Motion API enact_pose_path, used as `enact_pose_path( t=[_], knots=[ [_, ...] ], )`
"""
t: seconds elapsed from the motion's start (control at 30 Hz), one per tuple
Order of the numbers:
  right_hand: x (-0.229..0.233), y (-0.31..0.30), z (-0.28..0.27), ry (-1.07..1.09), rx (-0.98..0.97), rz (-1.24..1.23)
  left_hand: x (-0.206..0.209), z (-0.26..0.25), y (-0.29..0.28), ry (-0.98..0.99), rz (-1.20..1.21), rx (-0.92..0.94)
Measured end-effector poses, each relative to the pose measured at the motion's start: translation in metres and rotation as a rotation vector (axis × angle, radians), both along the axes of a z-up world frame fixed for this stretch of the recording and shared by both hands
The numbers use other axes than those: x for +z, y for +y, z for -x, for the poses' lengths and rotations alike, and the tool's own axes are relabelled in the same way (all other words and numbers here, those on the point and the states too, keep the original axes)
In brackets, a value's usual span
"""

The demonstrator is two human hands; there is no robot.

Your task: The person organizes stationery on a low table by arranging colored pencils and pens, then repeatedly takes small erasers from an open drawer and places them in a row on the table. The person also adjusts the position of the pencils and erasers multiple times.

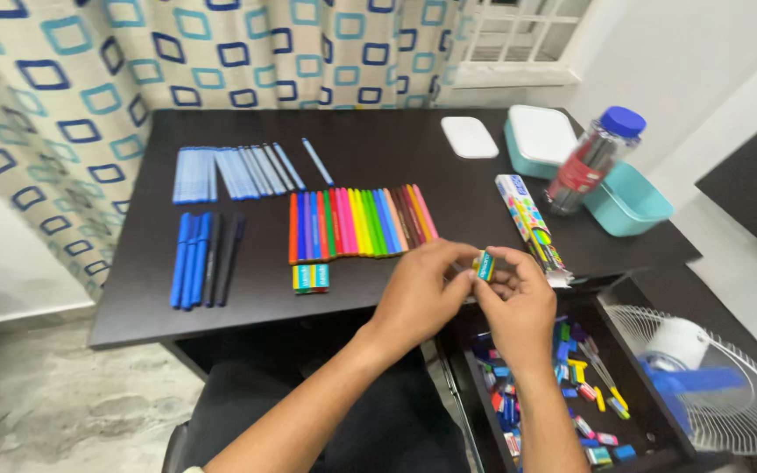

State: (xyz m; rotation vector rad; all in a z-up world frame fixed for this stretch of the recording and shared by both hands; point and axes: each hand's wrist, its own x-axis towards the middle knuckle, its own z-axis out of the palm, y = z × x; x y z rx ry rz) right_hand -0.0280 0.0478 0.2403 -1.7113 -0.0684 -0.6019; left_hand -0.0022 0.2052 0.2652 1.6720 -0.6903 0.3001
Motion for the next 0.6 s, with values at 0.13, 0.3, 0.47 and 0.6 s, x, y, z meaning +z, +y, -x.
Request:
enact_pose_path(
  t=[0.13,0.3,0.47,0.6],
  knots=[
    [0.012,0.03,-0.006,-0.037,0.056,0.185,0.01,-0.001,0.041,-0.035,0.024,0.154],
    [0.015,0.067,-0.013,-0.014,0.126,0.265,0.011,-0.003,0.092,-0.044,0.033,0.326],
    [0.008,0.101,-0.021,0.001,0.188,0.32,0.0,-0.007,0.13,-0.095,-0.021,0.459],
    [0.004,0.121,-0.025,0.0,0.225,0.389,-0.009,-0.003,0.148,-0.131,-0.016,0.505]
  ],
)
